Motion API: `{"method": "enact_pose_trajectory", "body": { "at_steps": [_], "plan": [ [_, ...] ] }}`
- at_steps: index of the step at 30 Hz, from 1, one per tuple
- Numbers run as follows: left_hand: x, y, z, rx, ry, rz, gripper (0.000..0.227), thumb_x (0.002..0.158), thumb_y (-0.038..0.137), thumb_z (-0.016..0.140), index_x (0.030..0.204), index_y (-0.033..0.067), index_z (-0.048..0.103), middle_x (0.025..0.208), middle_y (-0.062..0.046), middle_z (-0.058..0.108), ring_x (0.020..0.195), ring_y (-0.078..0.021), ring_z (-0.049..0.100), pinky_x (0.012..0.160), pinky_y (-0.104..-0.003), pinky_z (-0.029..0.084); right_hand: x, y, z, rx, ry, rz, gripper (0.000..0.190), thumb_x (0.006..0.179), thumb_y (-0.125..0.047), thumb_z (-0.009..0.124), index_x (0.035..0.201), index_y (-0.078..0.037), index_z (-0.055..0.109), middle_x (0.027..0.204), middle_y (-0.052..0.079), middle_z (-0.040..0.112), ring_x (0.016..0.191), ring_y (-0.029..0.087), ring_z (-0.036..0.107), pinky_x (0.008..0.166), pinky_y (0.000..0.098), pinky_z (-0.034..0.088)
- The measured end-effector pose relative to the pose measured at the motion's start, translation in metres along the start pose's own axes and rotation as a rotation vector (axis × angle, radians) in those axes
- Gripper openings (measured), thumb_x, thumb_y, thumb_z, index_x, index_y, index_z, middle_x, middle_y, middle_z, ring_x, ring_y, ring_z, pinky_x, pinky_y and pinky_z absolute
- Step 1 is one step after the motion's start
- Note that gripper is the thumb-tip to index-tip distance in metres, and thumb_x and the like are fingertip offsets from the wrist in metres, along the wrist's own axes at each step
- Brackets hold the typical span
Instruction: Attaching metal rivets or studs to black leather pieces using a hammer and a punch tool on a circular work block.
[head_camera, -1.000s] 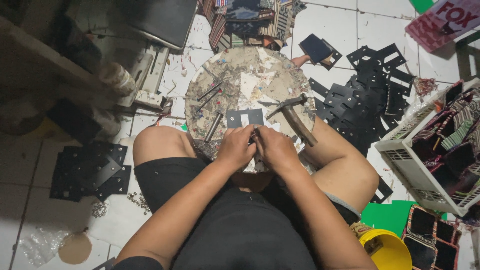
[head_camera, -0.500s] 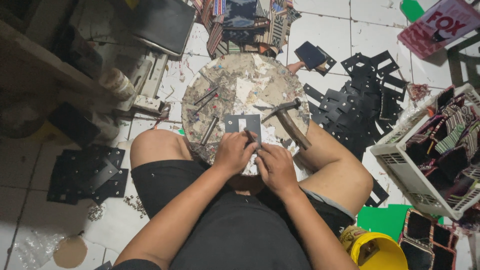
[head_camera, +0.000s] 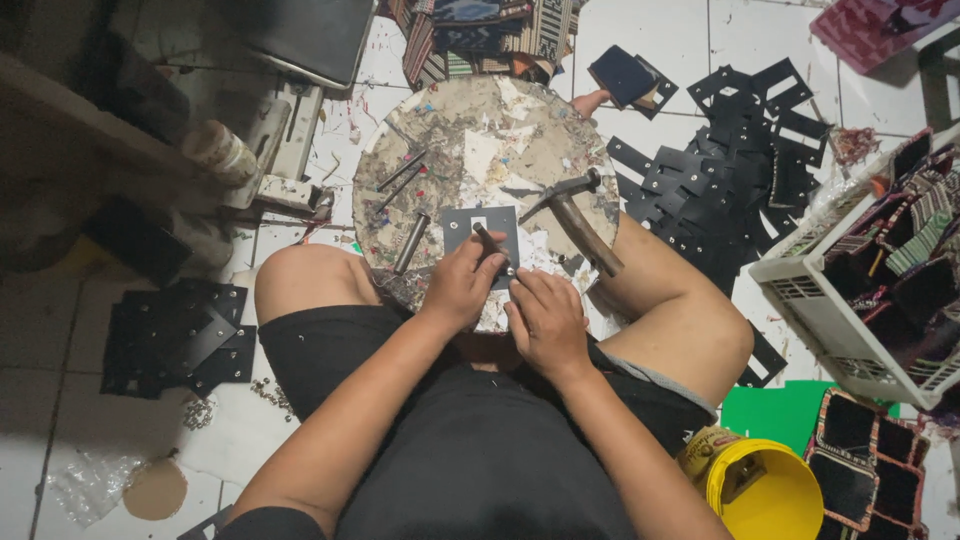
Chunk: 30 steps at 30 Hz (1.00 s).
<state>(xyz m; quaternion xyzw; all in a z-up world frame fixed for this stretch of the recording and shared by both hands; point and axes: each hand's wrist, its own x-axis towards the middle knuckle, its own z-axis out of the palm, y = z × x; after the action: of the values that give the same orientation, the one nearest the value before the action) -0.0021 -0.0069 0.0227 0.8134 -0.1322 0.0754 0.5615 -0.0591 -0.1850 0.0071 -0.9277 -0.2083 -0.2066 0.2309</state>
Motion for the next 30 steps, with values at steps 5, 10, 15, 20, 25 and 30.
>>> {"method": "enact_pose_trajectory", "body": {
  "at_steps": [5,10,15,20,25,30],
  "plan": [
    [-0.004,-0.009,0.004,0.046,-0.065,-0.021,0.021,0.103,0.023,0.063,0.117,0.0114,0.073,0.098,-0.013,0.077,0.094,-0.0365,0.075,0.082,-0.045,0.060,-0.002,0.003,0.003,-0.001,0.003,0.010,0.029,0.095,-0.028,0.071,0.119,-0.012,0.073,0.126,0.008,0.071,0.122,0.028,0.064,0.108,0.0487,0.045],
    [-0.006,-0.013,0.006,0.095,-0.088,-0.029,0.020,0.104,0.023,0.061,0.116,0.0114,0.072,0.098,-0.012,0.077,0.093,-0.0368,0.074,0.081,-0.045,0.060,-0.003,0.005,0.005,-0.011,0.023,-0.002,0.030,0.095,-0.029,0.071,0.120,-0.012,0.072,0.128,0.008,0.070,0.123,0.028,0.063,0.109,0.0488,0.044],
    [-0.006,-0.010,0.006,0.130,-0.101,0.014,0.019,0.104,0.025,0.060,0.115,0.0142,0.072,0.097,-0.010,0.076,0.093,-0.0346,0.075,0.080,-0.044,0.061,0.000,0.001,-0.001,0.018,0.025,0.007,0.029,0.096,-0.027,0.070,0.119,-0.011,0.072,0.127,0.009,0.070,0.122,0.029,0.064,0.108,0.0493,0.045],
    [-0.006,-0.010,0.005,0.177,-0.108,0.043,0.019,0.104,0.025,0.060,0.115,0.0131,0.071,0.097,-0.010,0.074,0.092,-0.0347,0.074,0.079,-0.044,0.061,0.000,0.001,0.002,0.025,0.033,0.017,0.029,0.096,-0.028,0.070,0.119,-0.011,0.072,0.127,0.009,0.070,0.123,0.029,0.063,0.109,0.0495,0.044],
    [-0.007,-0.011,0.006,0.184,-0.113,0.052,0.019,0.104,0.023,0.061,0.114,0.0106,0.071,0.094,-0.011,0.073,0.089,-0.0344,0.075,0.077,-0.042,0.061,0.000,0.000,0.000,0.023,0.018,0.015,0.028,0.096,-0.027,0.070,0.119,-0.011,0.072,0.127,0.010,0.070,0.123,0.029,0.063,0.109,0.0491,0.044],
    [-0.008,-0.015,0.008,0.236,-0.090,0.106,0.020,0.101,0.025,0.066,0.114,0.0110,0.071,0.091,-0.010,0.073,0.087,-0.0328,0.075,0.075,-0.041,0.062,0.000,0.000,0.001,0.027,0.021,0.023,0.029,0.096,-0.028,0.069,0.119,-0.011,0.072,0.127,0.010,0.070,0.123,0.030,0.063,0.109,0.0495,0.044]
  ]
}}
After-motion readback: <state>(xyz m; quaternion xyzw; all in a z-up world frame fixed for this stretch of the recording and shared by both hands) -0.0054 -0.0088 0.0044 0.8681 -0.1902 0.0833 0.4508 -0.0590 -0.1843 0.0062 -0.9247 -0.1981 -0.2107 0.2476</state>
